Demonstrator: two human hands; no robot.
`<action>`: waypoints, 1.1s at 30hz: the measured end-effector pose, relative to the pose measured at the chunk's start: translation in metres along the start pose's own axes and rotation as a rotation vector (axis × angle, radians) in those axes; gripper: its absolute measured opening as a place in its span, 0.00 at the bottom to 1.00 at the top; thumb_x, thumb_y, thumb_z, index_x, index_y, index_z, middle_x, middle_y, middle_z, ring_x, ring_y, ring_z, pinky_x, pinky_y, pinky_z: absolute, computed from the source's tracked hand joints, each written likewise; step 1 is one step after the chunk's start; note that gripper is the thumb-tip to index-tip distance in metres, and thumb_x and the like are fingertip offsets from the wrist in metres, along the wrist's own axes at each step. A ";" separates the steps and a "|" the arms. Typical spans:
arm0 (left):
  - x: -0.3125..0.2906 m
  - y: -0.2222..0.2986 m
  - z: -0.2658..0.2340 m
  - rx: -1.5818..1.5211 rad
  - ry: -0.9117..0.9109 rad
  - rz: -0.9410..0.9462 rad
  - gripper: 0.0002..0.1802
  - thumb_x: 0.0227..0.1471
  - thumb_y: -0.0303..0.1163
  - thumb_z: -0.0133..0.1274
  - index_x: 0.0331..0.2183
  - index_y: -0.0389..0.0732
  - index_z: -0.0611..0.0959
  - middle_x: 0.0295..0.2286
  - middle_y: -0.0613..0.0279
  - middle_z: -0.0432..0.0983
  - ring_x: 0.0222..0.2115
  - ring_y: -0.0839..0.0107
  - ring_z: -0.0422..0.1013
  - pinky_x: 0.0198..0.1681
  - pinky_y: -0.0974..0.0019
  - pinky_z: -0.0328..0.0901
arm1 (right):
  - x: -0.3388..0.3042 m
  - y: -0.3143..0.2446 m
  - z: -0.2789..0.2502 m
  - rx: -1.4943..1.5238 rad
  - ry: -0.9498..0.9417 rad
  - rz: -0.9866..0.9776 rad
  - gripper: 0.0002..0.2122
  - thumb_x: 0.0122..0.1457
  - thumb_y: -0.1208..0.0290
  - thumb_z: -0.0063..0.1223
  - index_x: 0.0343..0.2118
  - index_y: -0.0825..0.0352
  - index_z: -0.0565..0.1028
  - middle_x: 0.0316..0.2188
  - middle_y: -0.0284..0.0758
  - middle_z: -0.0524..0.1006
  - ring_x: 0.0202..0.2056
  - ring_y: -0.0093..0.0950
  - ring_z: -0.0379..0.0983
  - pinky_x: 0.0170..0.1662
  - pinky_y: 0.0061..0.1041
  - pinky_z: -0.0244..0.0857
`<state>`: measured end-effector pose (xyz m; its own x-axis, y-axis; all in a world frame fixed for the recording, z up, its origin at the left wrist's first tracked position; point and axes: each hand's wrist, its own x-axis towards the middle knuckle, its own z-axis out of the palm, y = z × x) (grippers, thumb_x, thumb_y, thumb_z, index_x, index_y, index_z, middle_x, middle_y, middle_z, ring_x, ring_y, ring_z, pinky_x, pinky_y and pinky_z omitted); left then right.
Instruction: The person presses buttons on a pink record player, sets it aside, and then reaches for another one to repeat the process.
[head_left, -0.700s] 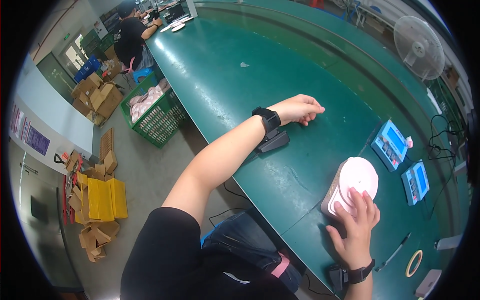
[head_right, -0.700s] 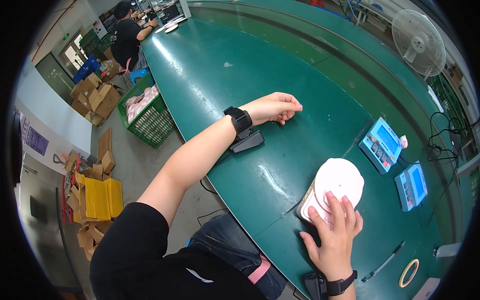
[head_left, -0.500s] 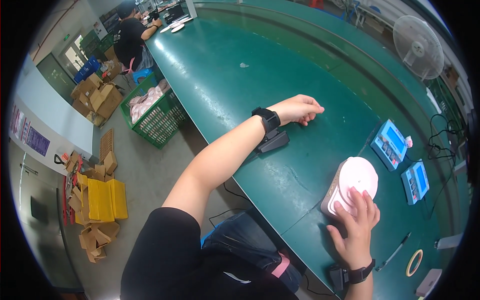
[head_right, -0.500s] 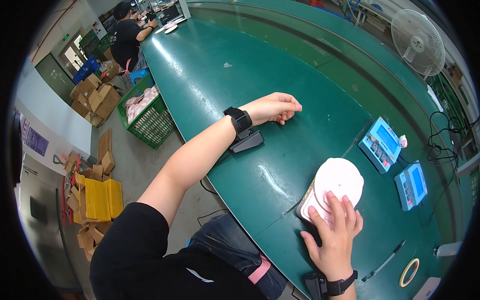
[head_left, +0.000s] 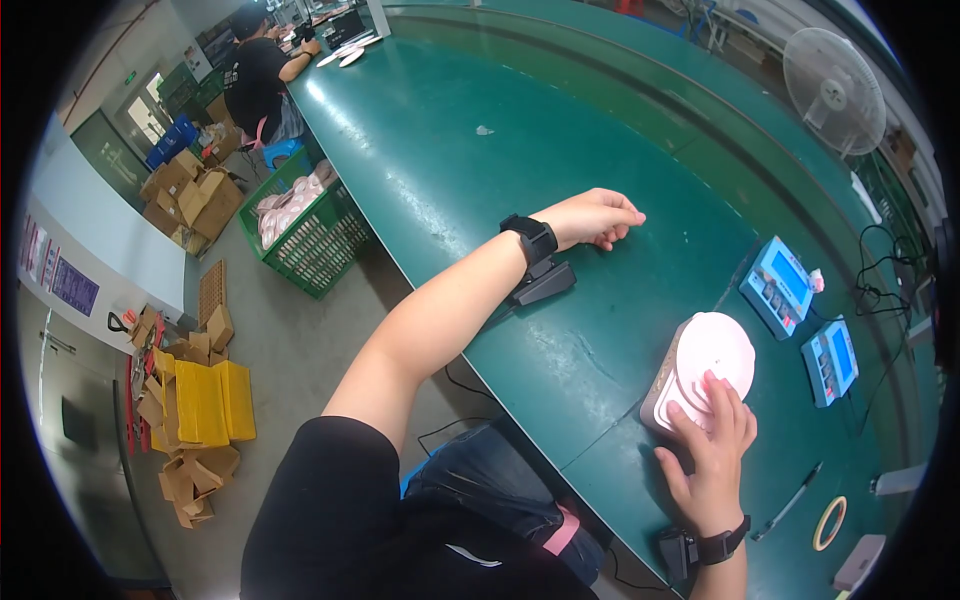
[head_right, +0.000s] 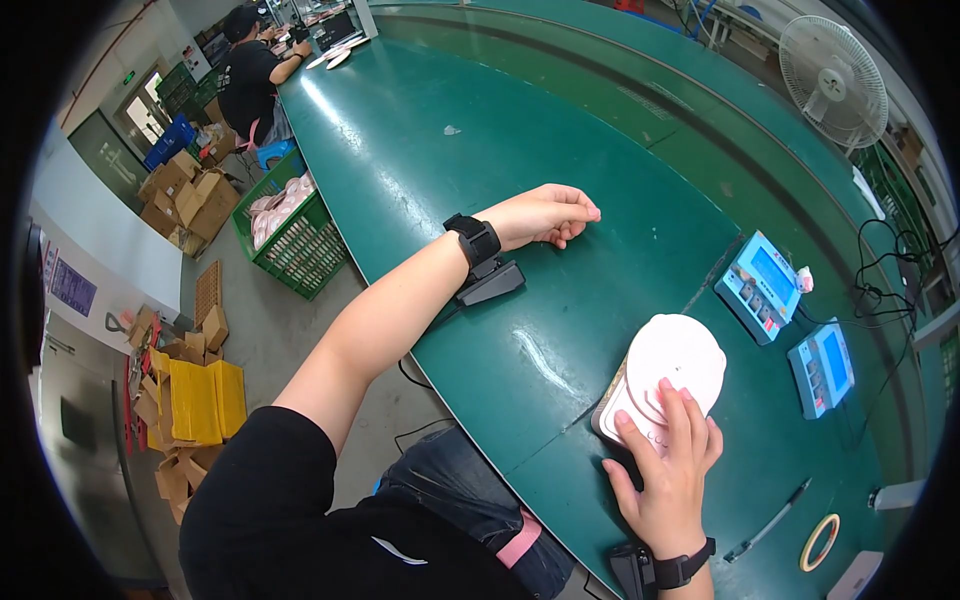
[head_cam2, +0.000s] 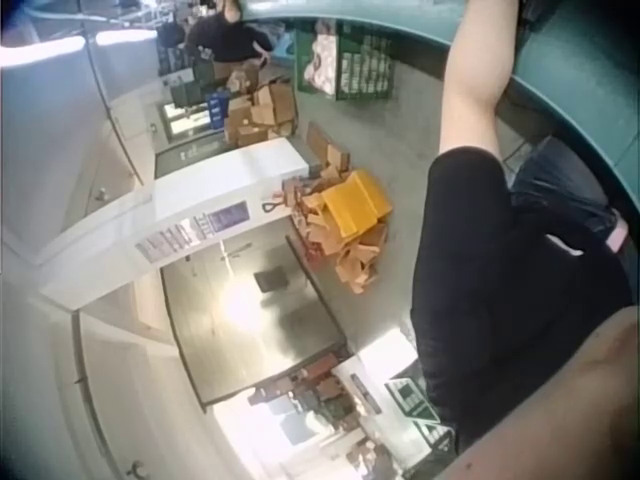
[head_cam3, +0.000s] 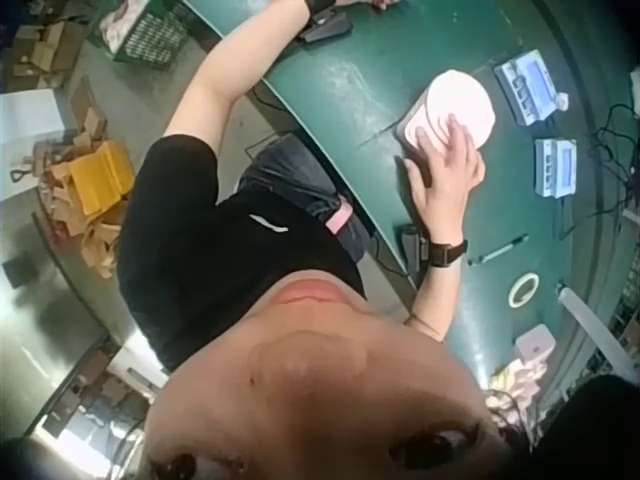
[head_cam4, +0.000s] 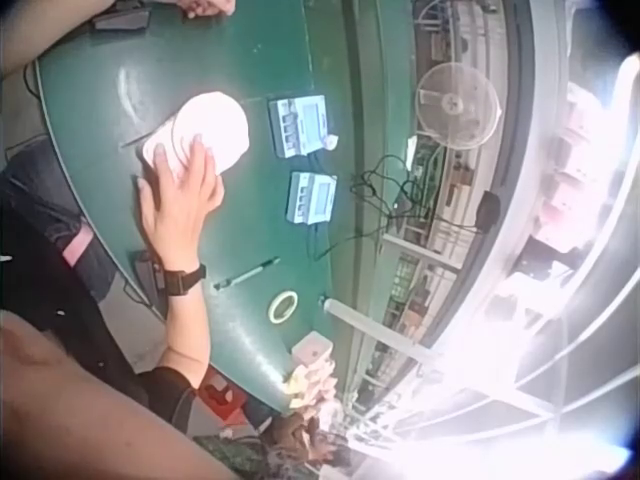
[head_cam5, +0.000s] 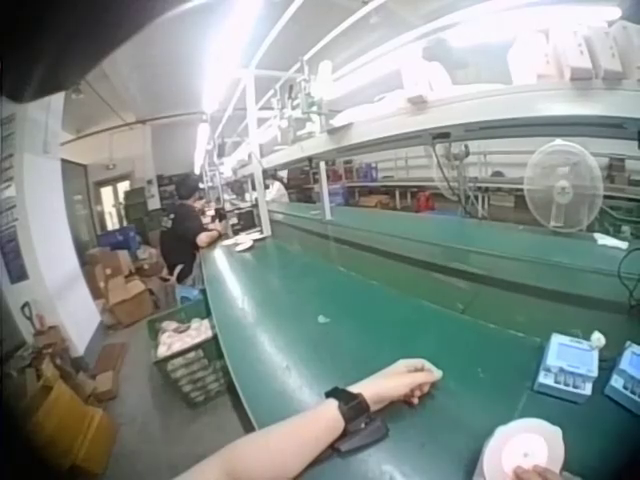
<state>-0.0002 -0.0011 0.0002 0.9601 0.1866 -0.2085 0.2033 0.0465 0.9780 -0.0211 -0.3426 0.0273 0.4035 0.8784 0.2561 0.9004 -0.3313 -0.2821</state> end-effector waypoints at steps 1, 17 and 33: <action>0.000 0.000 0.000 0.001 0.001 0.000 0.09 0.51 0.38 0.51 0.25 0.45 0.73 0.18 0.75 0.64 0.19 0.85 0.61 0.25 0.78 0.61 | 0.000 0.000 0.000 -0.001 0.000 0.001 0.25 0.34 0.72 0.64 0.42 0.56 0.74 0.55 0.44 0.59 0.56 0.44 0.52 0.55 0.42 0.43; -0.001 0.000 0.000 0.011 0.008 -0.008 0.10 0.52 0.38 0.51 0.31 0.42 0.74 0.21 0.71 0.66 0.21 0.82 0.62 0.26 0.77 0.62 | 0.000 -0.003 -0.002 0.012 -0.018 0.004 0.21 0.38 0.77 0.57 0.41 0.59 0.73 0.55 0.40 0.61 0.57 0.44 0.50 0.57 0.42 0.41; 0.001 -0.001 -0.001 0.014 0.005 -0.002 0.11 0.52 0.39 0.51 0.31 0.42 0.74 0.21 0.71 0.66 0.21 0.82 0.62 0.26 0.77 0.62 | 0.000 -0.002 -0.001 0.023 -0.018 0.026 0.21 0.39 0.77 0.56 0.41 0.58 0.73 0.55 0.40 0.61 0.57 0.44 0.50 0.57 0.42 0.41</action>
<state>0.0003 0.0004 -0.0008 0.9586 0.1916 -0.2106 0.2081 0.0334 0.9775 -0.0231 -0.3423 0.0287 0.4235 0.8757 0.2317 0.8855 -0.3462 -0.3099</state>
